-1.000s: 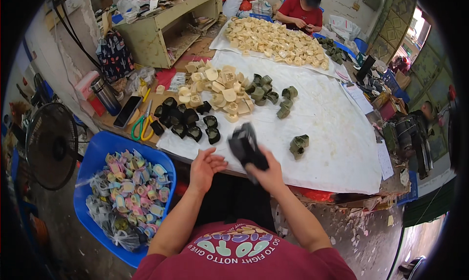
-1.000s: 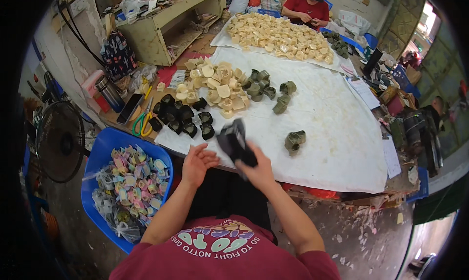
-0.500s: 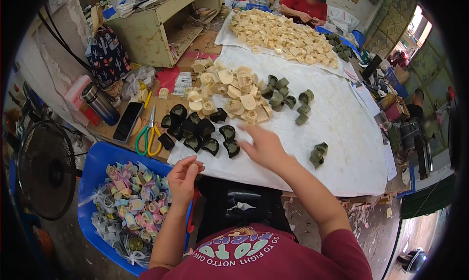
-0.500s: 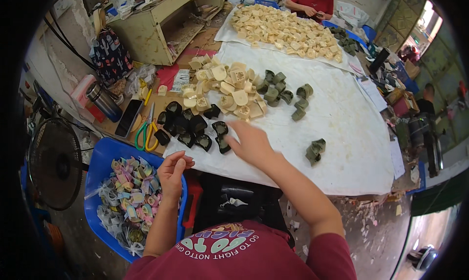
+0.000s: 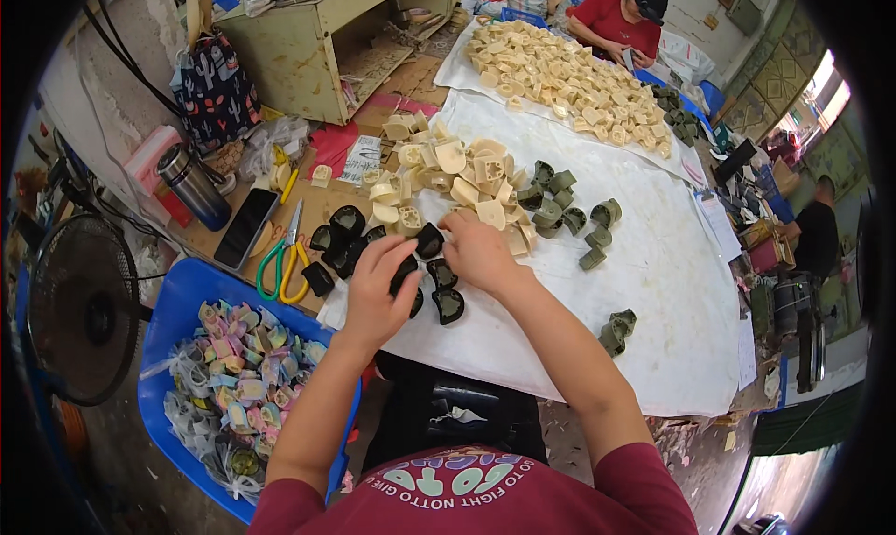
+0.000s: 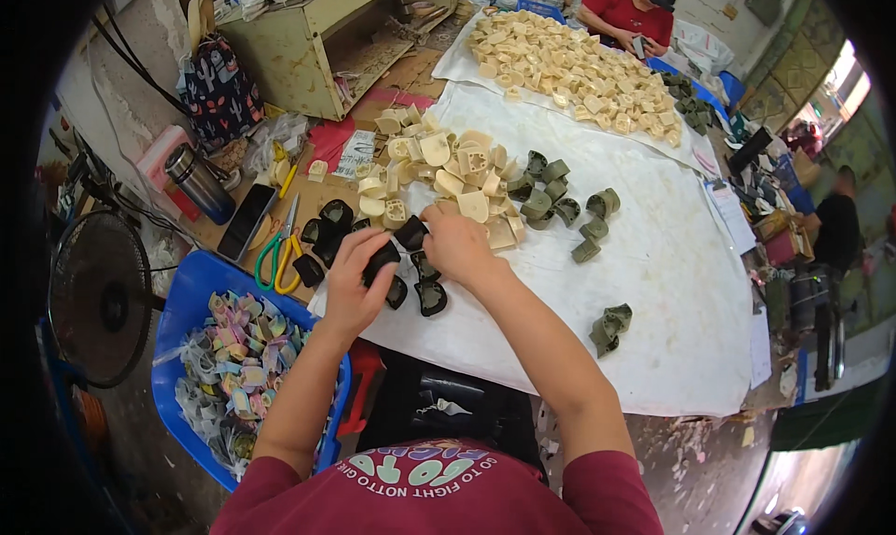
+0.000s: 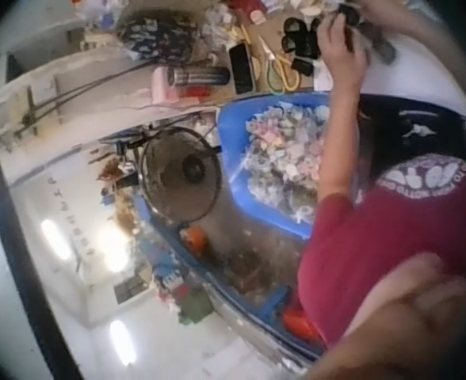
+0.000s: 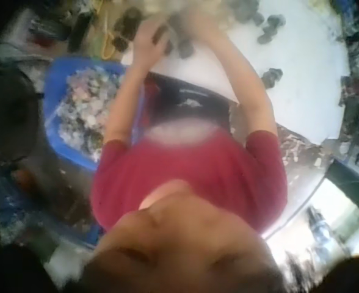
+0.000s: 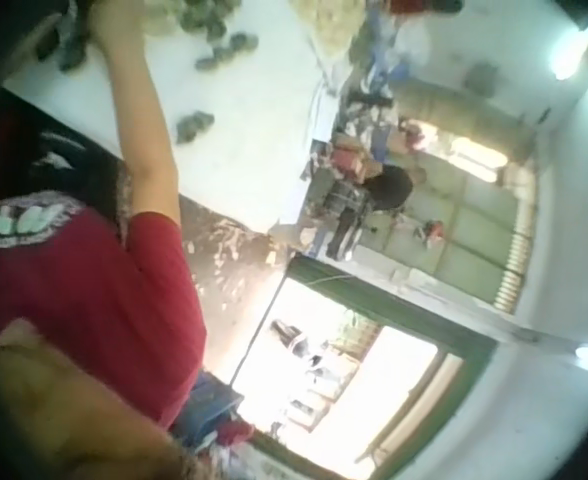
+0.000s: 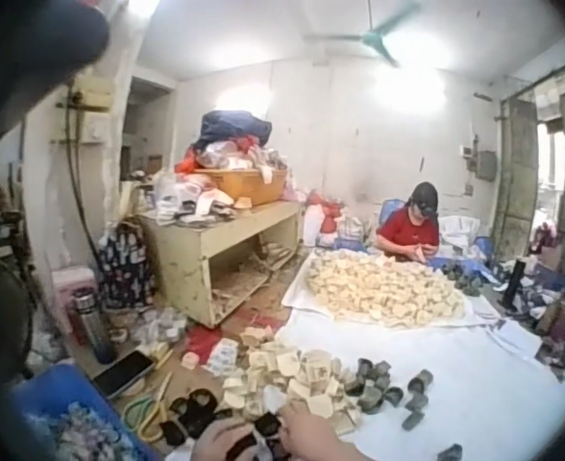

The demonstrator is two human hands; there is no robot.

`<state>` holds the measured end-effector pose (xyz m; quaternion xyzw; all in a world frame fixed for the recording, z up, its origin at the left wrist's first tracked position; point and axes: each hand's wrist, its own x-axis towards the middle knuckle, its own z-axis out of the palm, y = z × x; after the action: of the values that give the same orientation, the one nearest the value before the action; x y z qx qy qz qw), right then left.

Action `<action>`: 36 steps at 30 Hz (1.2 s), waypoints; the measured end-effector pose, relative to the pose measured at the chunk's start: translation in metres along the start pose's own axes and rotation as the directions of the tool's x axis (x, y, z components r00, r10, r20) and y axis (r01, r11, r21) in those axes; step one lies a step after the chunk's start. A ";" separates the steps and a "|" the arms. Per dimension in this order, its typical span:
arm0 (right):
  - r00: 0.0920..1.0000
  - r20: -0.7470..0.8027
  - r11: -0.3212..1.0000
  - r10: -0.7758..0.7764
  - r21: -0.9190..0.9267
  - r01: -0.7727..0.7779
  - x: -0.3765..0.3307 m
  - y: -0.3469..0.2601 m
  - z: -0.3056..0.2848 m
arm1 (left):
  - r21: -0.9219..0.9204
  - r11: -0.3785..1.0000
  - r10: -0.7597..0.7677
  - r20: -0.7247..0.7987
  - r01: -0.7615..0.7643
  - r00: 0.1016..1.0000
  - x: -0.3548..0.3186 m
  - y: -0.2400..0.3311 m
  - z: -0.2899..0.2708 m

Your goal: The person assembles small plastic components by inserting black rubber bands into green plastic molds. They use scissors to trim excess rubber from the molds and place the finished units into a blue bin. The person works at a table with piles of beige and green plastic parts.

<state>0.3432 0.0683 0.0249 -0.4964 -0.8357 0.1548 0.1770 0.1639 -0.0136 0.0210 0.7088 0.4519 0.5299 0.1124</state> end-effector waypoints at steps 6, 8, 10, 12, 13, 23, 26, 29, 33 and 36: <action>0.999 0.047 0.998 -0.005 -0.063 0.008 0.018 -0.008 0.018 | 0.071 0.997 -0.037 0.005 0.037 0.999 -0.007 -0.014 0.016; 0.996 0.082 0.997 -0.015 -0.076 0.022 0.020 -0.007 0.017 | 0.061 0.998 -0.031 0.001 0.031 1.000 -0.007 -0.008 0.013; 0.999 0.028 0.998 -0.044 -0.038 0.045 0.019 -0.008 0.012 | 0.063 0.998 -0.024 -0.022 0.025 0.999 -0.006 -0.006 0.008; 0.991 -0.118 0.996 -0.069 0.049 0.075 0.008 -0.008 0.001 | 0.068 0.997 -0.017 -0.055 0.020 0.998 -0.003 -0.006 0.005; 0.987 -0.161 0.975 -0.014 0.216 0.049 0.003 -0.007 -0.003 | 0.077 0.997 -0.011 -0.020 0.012 1.000 0.000 -0.005 0.003; 0.941 0.301 -0.121 0.153 0.951 -0.285 -0.075 -0.028 -0.053 | -0.202 0.972 -0.112 0.067 0.123 0.991 0.006 0.045 0.025; 0.960 0.156 0.153 0.235 0.969 -0.195 -0.086 -0.024 -0.036 | -0.049 0.995 -0.075 0.106 0.081 0.991 -0.001 0.056 0.030; 0.932 -0.261 0.697 0.250 0.717 0.013 -0.092 -0.037 -0.022 | 0.001 0.994 -0.112 0.120 0.113 0.986 -0.003 0.064 0.037; 0.968 0.019 0.496 0.251 0.856 -0.146 -0.099 -0.030 -0.026 | 0.071 0.991 -0.120 0.141 0.111 0.983 -0.009 0.059 0.040; 0.948 -0.012 0.476 0.318 0.867 -0.149 -0.098 -0.018 -0.006 | 0.113 0.992 -0.081 0.183 0.061 0.980 -0.011 0.063 0.041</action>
<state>0.3753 -0.0262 0.0246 -0.4643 -0.5550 0.5263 0.4466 0.2315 -0.0445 0.0371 0.7439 0.4921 0.4315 0.1350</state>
